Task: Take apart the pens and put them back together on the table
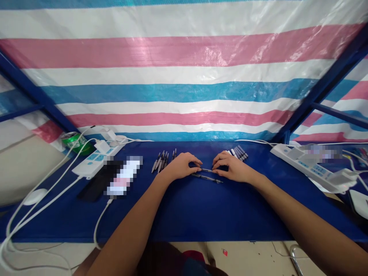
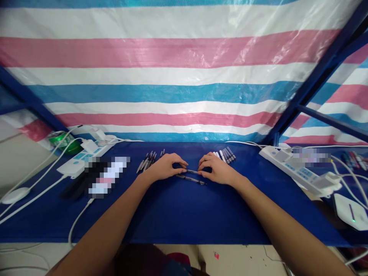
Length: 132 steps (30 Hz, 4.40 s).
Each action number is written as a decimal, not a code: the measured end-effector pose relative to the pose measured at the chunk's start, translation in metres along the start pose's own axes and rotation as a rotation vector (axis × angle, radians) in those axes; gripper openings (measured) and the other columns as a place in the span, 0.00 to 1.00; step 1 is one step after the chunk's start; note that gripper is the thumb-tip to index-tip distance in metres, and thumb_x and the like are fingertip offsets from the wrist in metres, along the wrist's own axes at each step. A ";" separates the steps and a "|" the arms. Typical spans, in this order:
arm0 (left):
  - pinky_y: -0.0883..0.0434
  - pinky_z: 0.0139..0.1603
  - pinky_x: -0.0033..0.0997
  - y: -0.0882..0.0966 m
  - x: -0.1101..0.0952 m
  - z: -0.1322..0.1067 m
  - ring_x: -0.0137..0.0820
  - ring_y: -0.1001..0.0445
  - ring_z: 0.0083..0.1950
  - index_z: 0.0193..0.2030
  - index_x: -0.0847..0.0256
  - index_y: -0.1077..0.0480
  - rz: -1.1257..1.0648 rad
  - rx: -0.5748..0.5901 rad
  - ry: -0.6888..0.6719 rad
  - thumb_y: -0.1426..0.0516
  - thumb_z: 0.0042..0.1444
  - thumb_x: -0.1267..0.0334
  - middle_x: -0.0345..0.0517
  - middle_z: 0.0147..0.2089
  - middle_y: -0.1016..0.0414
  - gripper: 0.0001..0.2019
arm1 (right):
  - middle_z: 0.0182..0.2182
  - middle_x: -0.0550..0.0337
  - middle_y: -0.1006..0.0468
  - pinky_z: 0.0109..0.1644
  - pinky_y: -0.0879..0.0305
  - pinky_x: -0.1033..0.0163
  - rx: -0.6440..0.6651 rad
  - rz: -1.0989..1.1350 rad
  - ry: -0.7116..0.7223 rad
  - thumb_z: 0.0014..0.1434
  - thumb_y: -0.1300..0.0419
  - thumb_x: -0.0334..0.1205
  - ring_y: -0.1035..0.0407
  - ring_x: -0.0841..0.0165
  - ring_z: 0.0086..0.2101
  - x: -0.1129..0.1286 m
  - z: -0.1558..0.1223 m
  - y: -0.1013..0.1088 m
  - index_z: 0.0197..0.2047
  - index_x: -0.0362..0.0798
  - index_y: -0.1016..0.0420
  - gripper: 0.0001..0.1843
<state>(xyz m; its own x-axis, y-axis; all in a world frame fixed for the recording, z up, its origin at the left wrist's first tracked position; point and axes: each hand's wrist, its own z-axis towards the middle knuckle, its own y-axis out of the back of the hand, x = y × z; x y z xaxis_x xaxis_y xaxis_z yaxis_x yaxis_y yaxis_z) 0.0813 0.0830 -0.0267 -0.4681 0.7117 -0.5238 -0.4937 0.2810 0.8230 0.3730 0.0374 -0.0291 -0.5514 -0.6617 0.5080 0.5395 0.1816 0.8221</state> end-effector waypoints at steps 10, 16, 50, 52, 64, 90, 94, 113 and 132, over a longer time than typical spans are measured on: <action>0.24 0.51 0.35 -0.002 -0.009 0.002 0.35 0.20 0.46 0.53 0.57 0.20 -0.052 -0.132 -0.010 0.37 0.68 0.58 0.48 0.49 0.19 0.10 | 0.37 0.56 0.16 0.38 0.27 0.56 -0.145 0.267 -0.282 0.74 0.44 0.53 0.24 0.62 0.33 0.005 0.001 -0.004 0.47 0.52 0.22 0.16; 0.26 0.52 0.36 -0.001 -0.012 0.003 0.36 0.19 0.48 0.55 0.57 0.19 0.017 -0.095 -0.038 0.42 0.73 0.58 0.48 0.48 0.16 0.12 | 0.38 0.57 0.17 0.41 0.25 0.55 -0.266 0.411 -0.249 0.69 0.38 0.59 0.24 0.62 0.35 0.000 0.004 -0.007 0.48 0.54 0.21 0.18; 0.26 0.62 0.38 -0.005 -0.015 0.003 0.39 0.17 0.56 0.60 0.54 0.19 0.040 -0.081 -0.025 0.43 0.73 0.58 0.46 0.56 0.15 0.15 | 0.46 0.55 0.14 0.48 0.23 0.50 -0.333 0.215 -0.154 0.67 0.35 0.49 0.21 0.57 0.44 0.000 0.005 -0.010 0.46 0.56 0.17 0.09; 0.25 0.61 0.38 -0.006 -0.016 0.003 0.39 0.17 0.55 0.60 0.55 0.19 0.044 -0.071 -0.017 0.44 0.73 0.57 0.46 0.56 0.15 0.16 | 0.47 0.54 0.14 0.50 0.24 0.48 -0.348 0.216 -0.108 0.67 0.36 0.46 0.21 0.57 0.46 0.001 0.005 -0.009 0.44 0.56 0.17 0.07; 0.27 0.63 0.42 -0.007 -0.016 0.003 0.40 0.18 0.56 0.58 0.53 0.19 0.102 -0.066 -0.047 0.43 0.73 0.58 0.46 0.55 0.15 0.14 | 0.42 0.56 0.14 0.46 0.22 0.54 -0.252 0.466 -0.267 0.64 0.32 0.57 0.20 0.61 0.41 0.002 0.005 -0.013 0.49 0.54 0.20 0.19; 0.27 0.58 0.43 0.008 -0.003 0.003 0.41 0.22 0.53 0.56 0.58 0.24 0.139 -0.461 0.266 0.39 0.68 0.62 0.48 0.47 0.18 0.11 | 0.43 0.52 0.14 0.54 0.22 0.47 -0.723 0.222 -0.297 0.61 0.30 0.63 0.19 0.56 0.43 -0.058 -0.017 0.036 0.52 0.52 0.22 0.27; 0.28 0.57 0.45 0.012 0.000 -0.001 0.46 0.23 0.54 0.70 0.60 0.33 0.329 -0.381 0.381 0.41 0.69 0.61 0.51 0.48 0.17 0.24 | 0.39 0.50 0.14 0.49 0.22 0.47 -0.820 -0.004 -0.505 0.61 0.30 0.60 0.19 0.54 0.39 -0.091 -0.034 0.050 0.52 0.50 0.21 0.26; 0.28 0.56 0.48 0.014 0.010 -0.008 0.50 0.24 0.57 0.56 0.57 0.19 0.585 -0.170 0.480 0.42 0.70 0.57 0.56 0.54 0.21 0.15 | 0.43 0.48 0.13 0.53 0.27 0.51 -0.483 -0.343 -0.773 0.64 0.37 0.38 0.19 0.53 0.44 -0.133 -0.045 0.042 0.48 0.48 0.16 0.12; 0.29 0.55 0.42 0.025 0.007 -0.011 0.45 0.27 0.54 0.48 0.61 0.27 0.533 -0.348 0.509 0.49 0.74 0.61 0.56 0.52 0.24 0.11 | 0.46 0.53 0.16 0.57 0.28 0.49 -0.122 -0.115 -0.086 0.69 0.35 0.54 0.24 0.55 0.49 0.001 -0.009 0.017 0.52 0.56 0.16 0.15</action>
<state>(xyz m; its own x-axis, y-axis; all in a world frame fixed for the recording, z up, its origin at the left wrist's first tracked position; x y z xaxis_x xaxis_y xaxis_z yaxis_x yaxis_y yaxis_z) 0.0577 0.0878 -0.0124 -0.9388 0.2902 -0.1855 -0.2707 -0.2888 0.9183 0.3868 0.0333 -0.0167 -0.6635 -0.6074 0.4369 0.5400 0.0154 0.8415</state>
